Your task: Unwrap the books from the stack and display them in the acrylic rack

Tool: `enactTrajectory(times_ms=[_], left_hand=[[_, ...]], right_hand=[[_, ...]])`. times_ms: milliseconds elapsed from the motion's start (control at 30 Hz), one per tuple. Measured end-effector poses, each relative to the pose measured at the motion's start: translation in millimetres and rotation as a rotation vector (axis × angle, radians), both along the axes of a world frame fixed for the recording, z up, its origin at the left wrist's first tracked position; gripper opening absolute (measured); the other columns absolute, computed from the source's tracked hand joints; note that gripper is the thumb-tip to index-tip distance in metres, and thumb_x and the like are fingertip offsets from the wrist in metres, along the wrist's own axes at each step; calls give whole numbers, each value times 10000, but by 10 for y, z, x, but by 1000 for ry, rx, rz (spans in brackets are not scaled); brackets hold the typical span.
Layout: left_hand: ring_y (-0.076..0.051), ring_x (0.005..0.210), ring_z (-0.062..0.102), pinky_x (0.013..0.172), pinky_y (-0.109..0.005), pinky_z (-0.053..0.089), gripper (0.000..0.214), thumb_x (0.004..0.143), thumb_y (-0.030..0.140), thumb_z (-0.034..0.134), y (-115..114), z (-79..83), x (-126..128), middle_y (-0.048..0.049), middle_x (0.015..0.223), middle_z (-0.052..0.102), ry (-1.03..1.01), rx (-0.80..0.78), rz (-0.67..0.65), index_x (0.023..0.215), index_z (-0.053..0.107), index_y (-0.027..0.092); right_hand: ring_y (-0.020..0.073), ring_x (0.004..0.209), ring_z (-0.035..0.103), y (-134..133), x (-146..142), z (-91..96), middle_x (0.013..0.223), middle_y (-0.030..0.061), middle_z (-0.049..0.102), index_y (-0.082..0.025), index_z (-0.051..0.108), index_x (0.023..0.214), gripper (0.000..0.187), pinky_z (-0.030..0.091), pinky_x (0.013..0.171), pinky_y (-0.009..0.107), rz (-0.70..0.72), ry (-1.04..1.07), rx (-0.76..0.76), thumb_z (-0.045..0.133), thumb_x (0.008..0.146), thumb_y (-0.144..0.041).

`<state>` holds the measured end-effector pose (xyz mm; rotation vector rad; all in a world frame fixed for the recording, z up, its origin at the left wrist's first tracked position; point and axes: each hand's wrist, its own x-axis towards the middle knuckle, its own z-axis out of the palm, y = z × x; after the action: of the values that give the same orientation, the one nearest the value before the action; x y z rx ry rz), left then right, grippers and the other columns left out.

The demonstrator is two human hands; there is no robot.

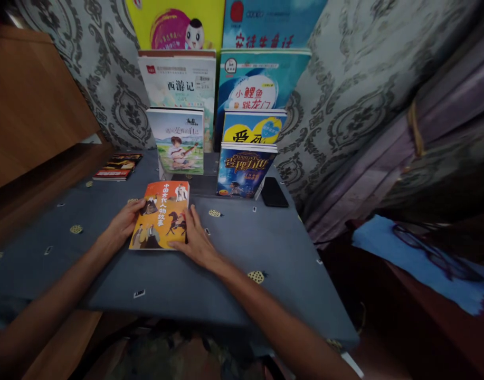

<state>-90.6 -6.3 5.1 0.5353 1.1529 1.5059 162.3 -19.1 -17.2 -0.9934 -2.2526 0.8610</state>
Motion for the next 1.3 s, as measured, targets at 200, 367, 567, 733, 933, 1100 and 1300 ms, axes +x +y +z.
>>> enactTrajectory(times_ms=[200, 367, 567, 733, 933, 1100, 1300], left_hand=[[-130, 663, 708, 680, -236, 602, 30, 804, 137, 710, -25, 118, 89, -19, 797, 770, -35, 60, 37, 823, 717, 159], [-139, 693, 718, 681, -237, 601, 35, 815, 172, 716, -69, 160, 116, -23, 820, 778, -44, 101, 6, 845, 733, 165], [-168, 805, 737, 800, -291, 611, 210, 808, 332, 765, -77, 278, 188, -31, 944, 789, -25, 215, -7, 942, 734, 173], [-233, 1003, 720, 914, -333, 574, 425, 720, 515, 815, -75, 459, 313, -46, 1000, 783, 94, 396, 5, 975, 731, 186], [-254, 924, 712, 806, -341, 577, 580, 667, 726, 742, -101, 459, 277, -40, 847, 767, 323, 555, -69, 871, 734, 182], [-269, 925, 708, 821, -364, 550, 561, 753, 701, 683, -254, 525, 221, -98, 936, 767, 779, 716, -409, 916, 764, 170], [-253, 1067, 695, 936, -402, 525, 476, 826, 585, 685, -563, 446, 533, -129, 1146, 737, 1323, 921, -571, 1105, 700, 200]], right_hand=[[292, 1161, 660, 153, -27, -111, 1344, 172, 622, -219, 55, 1599, 1018, 563, 953, 492, 13, 268, -119, 726, 848, -366], [232, 927, 735, 221, 9, -62, 1134, 119, 731, -186, 392, 1468, 692, 617, 814, 411, 84, 403, -225, 686, 868, -366], [240, 1027, 713, 215, 42, 83, 1171, 112, 722, -199, 476, 1382, 589, 603, 823, 381, 106, 505, -211, 669, 864, -404], [228, 1005, 701, 233, 97, 197, 1124, 102, 727, -190, 510, 1324, 464, 584, 780, 341, 52, 474, -37, 601, 888, -322], [218, 940, 682, 307, 189, 213, 1049, 78, 720, -207, 622, 1114, 240, 565, 805, 348, -25, 382, 122, 554, 889, -258], [246, 1027, 673, 500, 198, 127, 1073, 84, 723, -220, 659, 1047, 226, 534, 920, 414, -52, 426, 117, 558, 884, -339], [282, 1161, 636, 805, 344, 44, 1111, 93, 729, -219, 698, 978, 317, 458, 1049, 457, 94, 397, 56, 604, 827, -481]])
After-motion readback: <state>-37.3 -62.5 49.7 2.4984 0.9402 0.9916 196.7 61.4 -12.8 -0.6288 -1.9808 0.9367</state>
